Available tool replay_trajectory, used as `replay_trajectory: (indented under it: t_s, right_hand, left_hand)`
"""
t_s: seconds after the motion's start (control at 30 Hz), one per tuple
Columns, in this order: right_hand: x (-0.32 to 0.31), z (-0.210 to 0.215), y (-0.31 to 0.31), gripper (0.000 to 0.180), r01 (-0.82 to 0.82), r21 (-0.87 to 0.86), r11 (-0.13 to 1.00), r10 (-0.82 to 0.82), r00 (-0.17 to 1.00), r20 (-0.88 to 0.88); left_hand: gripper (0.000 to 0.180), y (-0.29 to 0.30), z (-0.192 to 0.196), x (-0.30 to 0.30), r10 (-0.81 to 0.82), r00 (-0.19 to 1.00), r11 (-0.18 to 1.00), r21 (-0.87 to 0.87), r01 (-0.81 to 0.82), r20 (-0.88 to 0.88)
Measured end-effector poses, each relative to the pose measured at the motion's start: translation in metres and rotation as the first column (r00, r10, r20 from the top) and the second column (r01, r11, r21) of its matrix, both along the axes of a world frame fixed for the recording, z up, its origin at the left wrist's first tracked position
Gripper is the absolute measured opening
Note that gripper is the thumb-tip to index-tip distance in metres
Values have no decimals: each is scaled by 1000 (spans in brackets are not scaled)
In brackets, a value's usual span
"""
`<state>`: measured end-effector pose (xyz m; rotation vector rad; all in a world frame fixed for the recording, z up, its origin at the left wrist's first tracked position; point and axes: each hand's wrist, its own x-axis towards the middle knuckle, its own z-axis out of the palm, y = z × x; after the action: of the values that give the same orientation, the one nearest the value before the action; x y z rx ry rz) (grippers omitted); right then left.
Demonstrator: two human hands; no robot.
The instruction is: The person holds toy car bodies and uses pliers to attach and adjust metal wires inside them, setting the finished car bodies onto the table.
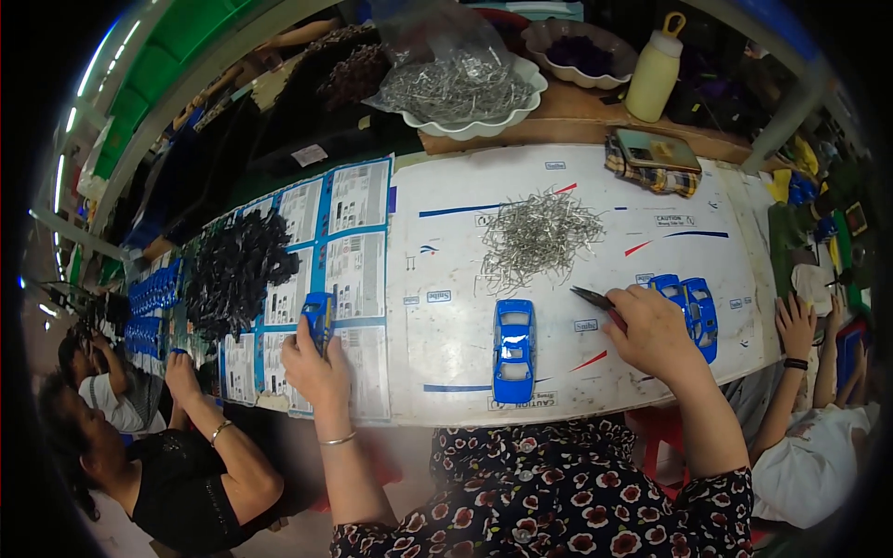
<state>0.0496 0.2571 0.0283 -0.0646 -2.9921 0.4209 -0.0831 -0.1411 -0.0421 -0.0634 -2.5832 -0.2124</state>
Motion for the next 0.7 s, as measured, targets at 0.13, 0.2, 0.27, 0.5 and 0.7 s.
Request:
replay_trajectory:
  t_s: [0.13, 0.2, 0.27, 0.5, 0.7]
  right_hand:
    - [-10, -7, 7, 22, 48, 106, 993, -46, 999, -19]
    - [-18, -7, 5, 21, 30, 159, 987, -24, 999, -38]
    - [-25, -5, 1, 21, 14, 213, 977, -2, 999, -54]
    - [-30, -14, 8, 12, -7, 363, 932, 16, 1000, -23]
    - [-10, -8, 6, 11, -15, 37, 999, 11, 994, 105]
  left_hand:
    - [57, 36, 16, 10, -302, 949, 953, -48, 298, -92]
    - [48, 77, 31, 30, -530, 848, 839, 155, 521, 20]
    - [51, 115, 40, 51, -659, 728, 732, 385, 562, 190]
    - [76, 173, 43, 71, -674, 586, 733, 303, 609, 450]
    - [73, 154, 31, 52, -723, 551, 688, 501, 525, 416]
